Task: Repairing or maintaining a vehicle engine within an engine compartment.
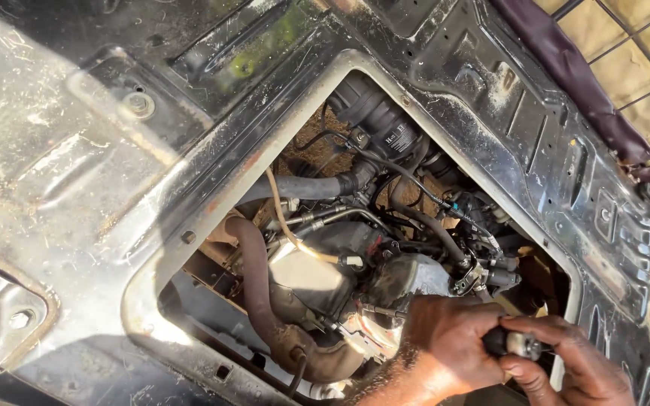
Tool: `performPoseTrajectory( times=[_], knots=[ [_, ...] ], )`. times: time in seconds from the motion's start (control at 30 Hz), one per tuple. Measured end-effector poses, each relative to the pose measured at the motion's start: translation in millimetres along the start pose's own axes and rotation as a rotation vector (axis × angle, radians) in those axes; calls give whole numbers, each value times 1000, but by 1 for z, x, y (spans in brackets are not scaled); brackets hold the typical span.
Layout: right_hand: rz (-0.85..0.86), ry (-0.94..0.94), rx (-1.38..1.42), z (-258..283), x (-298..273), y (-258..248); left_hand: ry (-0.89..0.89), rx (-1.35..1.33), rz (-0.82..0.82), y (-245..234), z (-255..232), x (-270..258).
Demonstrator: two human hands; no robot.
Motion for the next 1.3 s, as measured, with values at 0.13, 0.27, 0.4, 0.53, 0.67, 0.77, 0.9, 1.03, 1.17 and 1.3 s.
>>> performPoseTrajectory(
  times=[0.13,0.27,0.4,0.53,0.67,0.77,0.9,1.03,1.17,1.3],
  knots=[
    [19,91,-120,7,14,3,37,338,103,-19,-33,23],
    [88,-65,38,-18,7,2,90,405,206,-15,-45,21],
    [153,-214,-224,-1,25,-3,28,556,-14,-27,-66,23],
    [233,-426,-226,72,66,0,136,585,-180,-33,-70,19],
    [409,-609,-480,54,78,8,-1,557,-148,-47,-87,34],
    [829,-188,-807,13,77,42,-83,499,-109,-51,-79,36],
    [427,-69,22,18,53,23,-273,459,-8,-50,-54,35],
    [83,375,140,-2,16,28,-147,445,-67,-58,-91,39],
    [-143,489,396,-19,-8,26,-251,517,-32,-52,-70,34],
    [-383,651,200,-3,-16,19,-241,507,7,-51,-68,35]
  ],
)
Point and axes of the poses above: each hand's wrist, its own x-axis towards the middle knuckle, its own y-axis out of the palm, z = x × y, the point moved 9 cm from there along x, towards the middle knuckle, and after that the axes turned 1 degree about z, right-handed, at the moved point
